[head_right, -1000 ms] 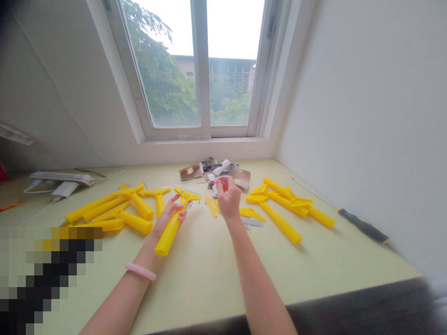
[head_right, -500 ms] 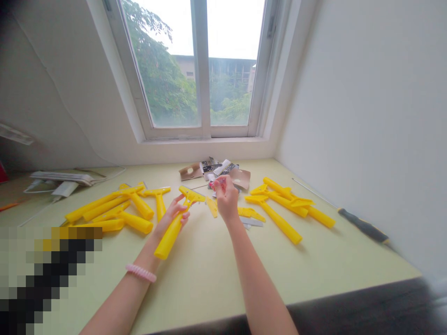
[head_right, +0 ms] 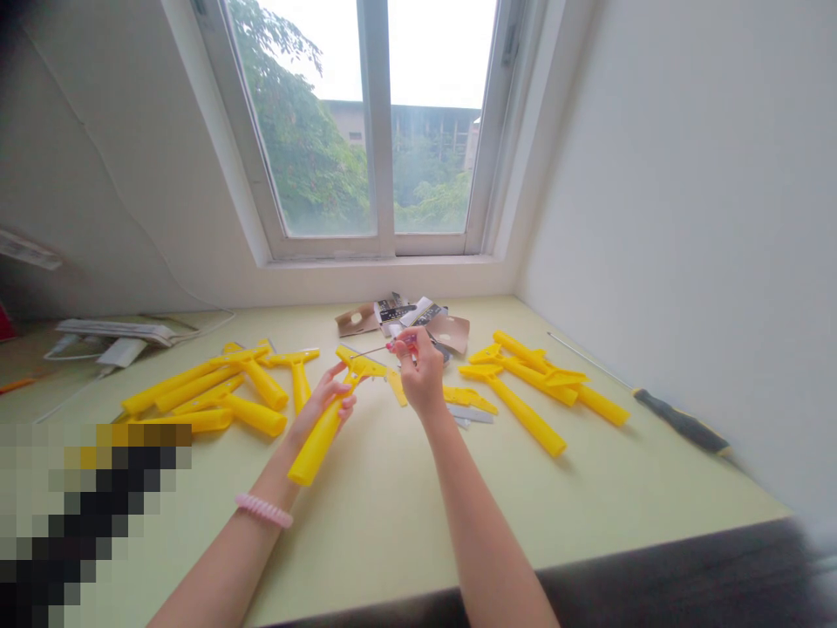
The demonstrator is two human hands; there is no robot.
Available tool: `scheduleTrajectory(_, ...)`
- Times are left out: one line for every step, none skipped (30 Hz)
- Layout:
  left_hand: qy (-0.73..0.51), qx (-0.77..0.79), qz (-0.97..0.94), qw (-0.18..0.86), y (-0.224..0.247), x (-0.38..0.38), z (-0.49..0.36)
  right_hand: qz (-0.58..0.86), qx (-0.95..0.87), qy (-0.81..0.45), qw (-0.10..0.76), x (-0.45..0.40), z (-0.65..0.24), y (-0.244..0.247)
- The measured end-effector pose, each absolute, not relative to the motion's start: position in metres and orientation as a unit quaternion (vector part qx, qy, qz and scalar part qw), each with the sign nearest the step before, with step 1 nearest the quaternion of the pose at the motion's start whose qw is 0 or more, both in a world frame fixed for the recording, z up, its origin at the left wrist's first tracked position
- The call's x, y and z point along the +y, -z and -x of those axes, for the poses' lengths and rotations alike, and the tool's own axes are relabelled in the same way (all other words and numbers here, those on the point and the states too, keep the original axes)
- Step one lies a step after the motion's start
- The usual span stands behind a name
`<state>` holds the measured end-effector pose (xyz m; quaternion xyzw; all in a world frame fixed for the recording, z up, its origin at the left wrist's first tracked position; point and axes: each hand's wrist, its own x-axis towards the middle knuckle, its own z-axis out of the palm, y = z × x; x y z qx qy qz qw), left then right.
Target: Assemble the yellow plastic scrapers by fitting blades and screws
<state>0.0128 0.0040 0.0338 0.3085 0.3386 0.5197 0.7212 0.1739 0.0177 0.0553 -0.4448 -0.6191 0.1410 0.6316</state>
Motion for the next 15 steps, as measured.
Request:
scheduleTrajectory(-0.52, 0.339, -0.308, 0.721, -0.034, 0.0039, -0.0128, 0.445, -0.619, -0.141, 0.631, 0.0176, -0.1739, -0.0553)
scheduleTrajectory(-0.52, 0.339, -0.307, 0.721, -0.0341, 0.0038, -0.0129, 0.446, -0.619, -0.142, 0.631, 0.0177, -0.174, -0.0553)
scheduleTrajectory(-0.52, 0.339, -0.307, 0.721, -0.0342, 0.0037, -0.0129, 0.447, -0.619, -0.142, 0.63, 0.0177, -0.174, -0.0552)
scheduleTrajectory(-0.52, 0.339, -0.308, 0.721, -0.0342, 0.0037, -0.0129, 0.447, -0.619, -0.142, 0.63, 0.0178, -0.1741, -0.0551)
scheduleTrajectory(-0.52, 0.338, -0.309, 0.721, -0.0342, 0.0037, -0.0128, 0.447, -0.62, -0.142, 0.63, 0.0178, -0.1741, -0.055)
scheduleTrajectory(-0.52, 0.338, -0.31, 0.721, -0.0342, 0.0038, -0.0128, 0.446, -0.62, -0.142, 0.63, 0.0179, -0.174, -0.0549)
scheduleTrajectory(-0.519, 0.338, -0.311, 0.721, -0.0342, 0.0038, -0.0128, 0.444, -0.621, -0.143, 0.63, 0.0179, -0.174, -0.0549)
scheduleTrajectory(-0.519, 0.338, -0.312, 0.721, -0.0343, 0.0038, -0.0128, 0.443, -0.621, -0.143, 0.631, 0.0178, -0.1739, -0.0549)
scheduleTrajectory(-0.518, 0.338, -0.313, 0.721, -0.0344, 0.0037, -0.0128, 0.442, -0.621, -0.143, 0.631, 0.0177, -0.1737, -0.055)
scheduleTrajectory(-0.518, 0.339, -0.313, 0.72, -0.0347, 0.0035, -0.0128, 0.442, -0.622, -0.143, 0.631, 0.0176, -0.1736, -0.0551)
scheduleTrajectory(-0.518, 0.339, -0.313, 0.72, -0.035, 0.0032, -0.0129, 0.443, -0.621, -0.143, 0.63, 0.0175, -0.1734, -0.0552)
scheduleTrajectory(-0.52, 0.339, -0.313, 0.719, -0.0353, 0.0029, -0.013, 0.445, -0.621, -0.142, 0.629, 0.0173, -0.1733, -0.0553)
scheduleTrajectory(-0.522, 0.338, -0.313, 0.718, -0.0357, 0.0025, -0.0131, 0.447, -0.621, -0.141, 0.628, 0.0171, -0.1732, -0.0554)
scheduleTrajectory(-0.524, 0.338, -0.313, 0.717, -0.0361, 0.0021, -0.0132, 0.449, -0.621, -0.141, 0.627, 0.0168, -0.1731, -0.0555)
scheduleTrajectory(-0.524, 0.337, -0.313, 0.717, -0.0363, 0.0018, -0.0133, 0.449, -0.622, -0.14, 0.627, 0.0166, -0.173, -0.0556)
